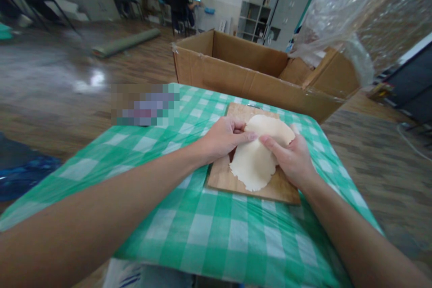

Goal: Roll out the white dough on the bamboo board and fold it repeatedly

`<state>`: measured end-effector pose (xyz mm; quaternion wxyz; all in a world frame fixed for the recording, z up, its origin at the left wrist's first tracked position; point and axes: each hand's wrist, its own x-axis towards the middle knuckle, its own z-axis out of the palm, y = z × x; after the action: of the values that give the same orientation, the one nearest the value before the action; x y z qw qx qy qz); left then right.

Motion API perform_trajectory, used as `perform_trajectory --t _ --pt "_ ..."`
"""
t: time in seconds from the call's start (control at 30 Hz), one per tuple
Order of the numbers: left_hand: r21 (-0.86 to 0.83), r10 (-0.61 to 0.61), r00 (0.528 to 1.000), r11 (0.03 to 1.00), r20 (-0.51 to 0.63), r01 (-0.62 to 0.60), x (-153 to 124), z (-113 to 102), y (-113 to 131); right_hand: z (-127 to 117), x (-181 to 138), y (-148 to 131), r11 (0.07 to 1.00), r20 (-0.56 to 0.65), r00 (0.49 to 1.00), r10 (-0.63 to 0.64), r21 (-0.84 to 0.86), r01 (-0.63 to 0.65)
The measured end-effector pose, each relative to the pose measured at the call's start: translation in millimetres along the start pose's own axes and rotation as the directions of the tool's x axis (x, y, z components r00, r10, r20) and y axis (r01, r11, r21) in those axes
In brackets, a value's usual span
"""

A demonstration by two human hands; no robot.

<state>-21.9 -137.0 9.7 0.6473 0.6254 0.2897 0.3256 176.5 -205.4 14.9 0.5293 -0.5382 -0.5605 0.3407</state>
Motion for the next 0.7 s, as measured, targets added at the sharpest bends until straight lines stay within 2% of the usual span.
perform_trajectory --t 0.1,0.23,0.5,0.7 --pt "0.053 0.062 0.998 0.997 0.014 -0.063 -1 2 -1 3 -3 -8 1.000 0.012 1.000 0.011 0.018 -0.011" --pt "0.129 0.083 0.996 0.988 0.035 -0.087 -2 5 0 7 -5 -15 0.999 0.022 0.999 0.035 0.025 -0.036" --pt "0.044 0.061 0.998 0.997 -0.012 -0.060 -3 5 3 3 -2 -1 0.995 0.018 0.998 0.066 0.072 -0.068" --pt "0.011 0.014 0.999 1.000 0.040 -0.015 -4 4 4 2 0 5 0.993 0.060 0.997 0.044 0.111 -0.050"
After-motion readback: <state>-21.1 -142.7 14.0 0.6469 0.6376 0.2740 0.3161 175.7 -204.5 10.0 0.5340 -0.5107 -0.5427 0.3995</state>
